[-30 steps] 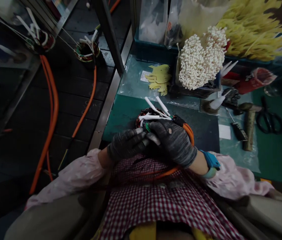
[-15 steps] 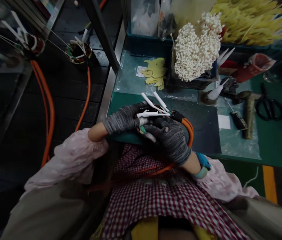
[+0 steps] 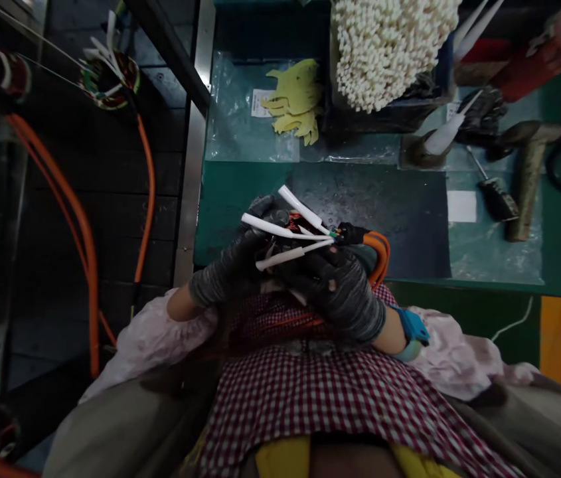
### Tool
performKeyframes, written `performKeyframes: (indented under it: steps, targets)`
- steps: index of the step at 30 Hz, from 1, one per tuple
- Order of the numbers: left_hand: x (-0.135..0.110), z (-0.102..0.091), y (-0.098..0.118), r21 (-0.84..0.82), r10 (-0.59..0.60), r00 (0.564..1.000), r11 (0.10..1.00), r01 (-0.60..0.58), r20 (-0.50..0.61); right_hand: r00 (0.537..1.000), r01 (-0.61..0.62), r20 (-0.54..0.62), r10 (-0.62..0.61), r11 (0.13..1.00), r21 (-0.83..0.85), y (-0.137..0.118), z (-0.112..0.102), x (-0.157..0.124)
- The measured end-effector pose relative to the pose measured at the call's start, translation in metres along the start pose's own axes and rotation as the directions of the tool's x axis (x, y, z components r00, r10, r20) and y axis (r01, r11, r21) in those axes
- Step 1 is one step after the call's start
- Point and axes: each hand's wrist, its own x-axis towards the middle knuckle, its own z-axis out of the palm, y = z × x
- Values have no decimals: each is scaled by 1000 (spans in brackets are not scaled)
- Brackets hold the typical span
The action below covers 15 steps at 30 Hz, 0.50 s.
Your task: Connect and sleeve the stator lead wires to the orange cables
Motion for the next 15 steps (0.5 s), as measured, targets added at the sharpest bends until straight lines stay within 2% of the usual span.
performKeyframes:
  steps: [4, 6, 9, 12, 13, 15]
  targets:
    - [0, 3, 13, -8, -35, 999, 999, 35, 2, 999, -31, -19, 31, 999, -12, -4, 2, 0]
    - [-3, 7, 15, -3, -45, 998, 999, 45, -36, 999, -34, -23, 34, 999, -13, -5, 0, -1]
    - [-4, 13, 13, 43, -67, 993, 997, 71, -93, 999, 33, -10, -33, 999, -9, -3, -15, -4]
    - [1, 16, 19, 26, -67, 992, 997, 70, -105, 991, 113, -74, -113, 994, -3, 3, -36, -2]
    - [5, 16, 23, 28, -58, 993, 998, 61, -102, 990, 84, -116, -83, 996, -4, 7, -42, 0]
    - [14, 17, 34, 69, -31, 996, 997, 38, -89, 980, -54, -191, 58, 998, 27, 15, -49, 5]
